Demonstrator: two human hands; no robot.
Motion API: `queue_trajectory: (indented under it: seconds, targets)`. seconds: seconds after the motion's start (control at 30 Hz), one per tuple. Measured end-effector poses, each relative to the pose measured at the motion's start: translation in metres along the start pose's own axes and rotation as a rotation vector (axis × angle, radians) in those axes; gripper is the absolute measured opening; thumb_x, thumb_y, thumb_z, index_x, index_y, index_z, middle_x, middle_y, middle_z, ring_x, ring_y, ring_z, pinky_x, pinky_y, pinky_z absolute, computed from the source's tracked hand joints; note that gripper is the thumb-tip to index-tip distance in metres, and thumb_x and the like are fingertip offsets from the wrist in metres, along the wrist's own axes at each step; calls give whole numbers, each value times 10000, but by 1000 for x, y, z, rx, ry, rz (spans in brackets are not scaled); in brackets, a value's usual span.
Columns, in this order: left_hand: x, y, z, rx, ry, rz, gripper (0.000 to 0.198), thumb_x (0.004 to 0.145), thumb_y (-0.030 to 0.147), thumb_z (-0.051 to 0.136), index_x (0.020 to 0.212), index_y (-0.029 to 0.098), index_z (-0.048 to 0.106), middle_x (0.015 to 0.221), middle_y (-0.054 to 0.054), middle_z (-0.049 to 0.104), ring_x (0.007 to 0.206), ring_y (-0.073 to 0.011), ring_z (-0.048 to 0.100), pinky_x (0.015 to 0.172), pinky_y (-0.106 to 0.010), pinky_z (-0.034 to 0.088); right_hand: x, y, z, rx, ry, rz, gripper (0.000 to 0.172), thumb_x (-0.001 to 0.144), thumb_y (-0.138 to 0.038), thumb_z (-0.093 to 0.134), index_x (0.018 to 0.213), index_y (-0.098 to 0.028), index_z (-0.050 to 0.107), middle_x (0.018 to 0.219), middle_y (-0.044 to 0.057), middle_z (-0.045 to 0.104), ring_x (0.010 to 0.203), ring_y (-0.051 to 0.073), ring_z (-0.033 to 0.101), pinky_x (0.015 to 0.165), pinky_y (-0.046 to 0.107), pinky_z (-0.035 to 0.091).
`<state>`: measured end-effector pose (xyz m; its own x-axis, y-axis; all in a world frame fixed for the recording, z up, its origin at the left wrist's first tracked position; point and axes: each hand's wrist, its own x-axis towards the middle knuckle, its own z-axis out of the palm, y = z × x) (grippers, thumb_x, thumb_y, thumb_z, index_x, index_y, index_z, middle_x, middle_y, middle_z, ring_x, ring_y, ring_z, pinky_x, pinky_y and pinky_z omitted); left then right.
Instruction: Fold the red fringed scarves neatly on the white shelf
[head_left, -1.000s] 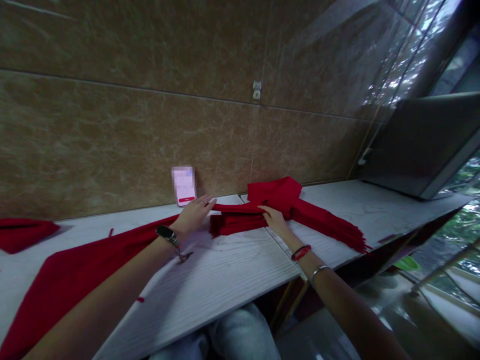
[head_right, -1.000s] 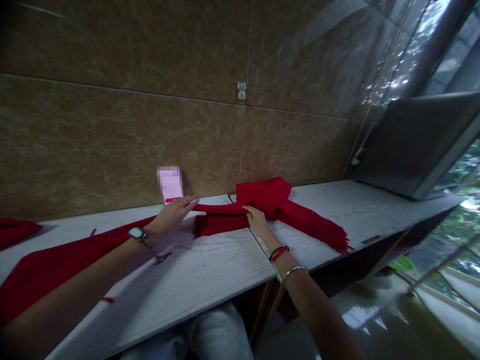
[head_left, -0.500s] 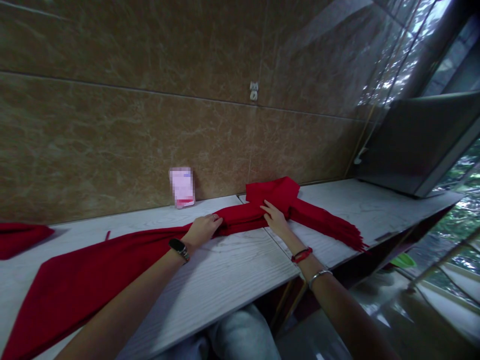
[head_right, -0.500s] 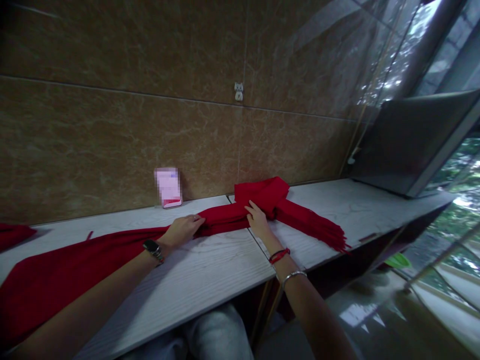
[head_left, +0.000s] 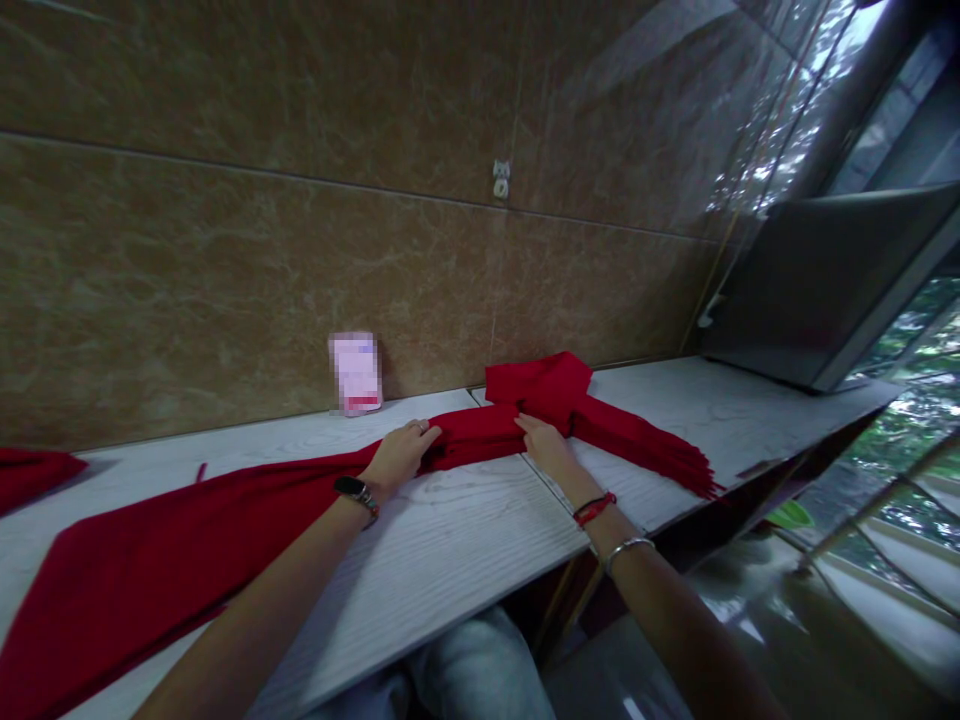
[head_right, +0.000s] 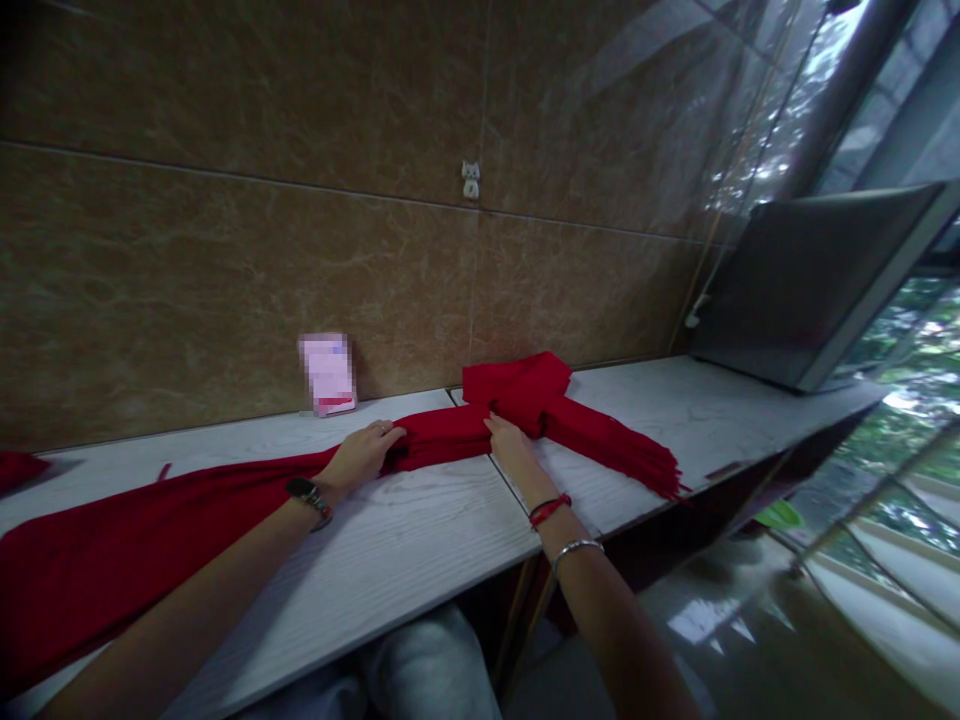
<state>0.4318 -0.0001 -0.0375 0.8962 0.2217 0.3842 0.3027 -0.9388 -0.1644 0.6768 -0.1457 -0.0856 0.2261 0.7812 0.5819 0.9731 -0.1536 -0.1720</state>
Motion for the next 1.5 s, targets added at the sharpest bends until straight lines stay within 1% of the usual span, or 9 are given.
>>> queue_trajectory:
  seconds: [0.2, 0.37, 0.57, 0.8, 0.93, 1.03, 1.23, 1.37, 1.5]
  targets:
    - [14, 5, -2, -110, 9, 65, 406, 834, 65, 402, 1221, 146, 496, 1215, -119, 540, 1081, -198, 528, 925, -329, 425, 4, -11, -12, -130, -73, -196, 472, 788, -22, 355, 1211, -103, 548, 1274, 124, 536, 1222, 194, 439, 1035, 374, 349]
    - [23, 3, -5, -83, -34, 107, 398, 880, 49, 329, 1249, 135, 452, 1257, -135, 534, 1081, -184, 559, 897, -319, 450, 7, -4, -9, -93, -11, -141, 567, 732, 43, 321, 1257, -77, 497, 1295, 134, 512, 1200, 181, 465, 1024, 348, 375]
    - [13, 5, 4, -40, -120, 234, 514, 848, -30, 314, 1332, 136, 367, 1395, -135, 375, 1290, -169, 334, 1028, -323, 322, 4, 0, -1, -32, -63, -101, 558, 691, 65, 360, 1186, -86, 568, 1233, 140, 563, 1177, 191, 489, 1011, 346, 385]
    - [24, -7, -9, -42, -2, 244, 538, 854, -23, 308, 1348, 184, 350, 1396, -67, 391, 1343, -175, 208, 1089, -434, 188, 6, 1, -2, -14, 29, -57, 512, 736, 41, 364, 1183, -96, 573, 1248, 144, 547, 1172, 201, 495, 1007, 376, 387]
    - [20, -5, -5, -88, -65, 235, 501, 850, 3, 331, 1313, 176, 410, 1373, -62, 425, 1289, -143, 334, 1082, -356, 230, 5, -1, -7, 44, 58, -48, 424, 744, 3, 386, 1069, -78, 646, 1143, 148, 622, 1088, 209, 564, 985, 374, 412]
    - [14, 3, 1, -143, -101, 167, 498, 826, 15, 363, 1298, 157, 436, 1356, -68, 450, 1224, -126, 427, 1026, -260, 316, 5, -2, -11, 124, 174, -38, 408, 738, -24, 396, 1006, -139, 682, 1063, 94, 671, 1028, 193, 601, 954, 366, 443]
    - [22, 25, -11, -100, -79, 42, 239, 892, 231, 422, 1045, 145, 584, 1054, -95, 636, 945, -203, 607, 792, -304, 479, 7, -4, -13, 219, 285, 66, 380, 725, -77, 414, 934, -195, 709, 971, 51, 705, 910, 187, 648, 875, 350, 494]
    - [30, 31, -19, -34, -127, 17, 265, 876, 97, 379, 1063, 133, 564, 1014, -105, 633, 861, -202, 626, 698, -293, 490, 7, -6, -14, 206, 270, 69, 378, 706, -73, 416, 910, -183, 714, 951, 63, 708, 902, 193, 647, 882, 359, 486]
    - [26, 32, -22, -23, -71, 26, 329, 874, 56, 347, 1139, 155, 514, 1043, -102, 606, 846, -188, 617, 695, -289, 486, 6, -9, -15, 206, 319, 54, 394, 734, -83, 404, 974, -202, 695, 1027, 52, 686, 968, 191, 619, 914, 366, 463]
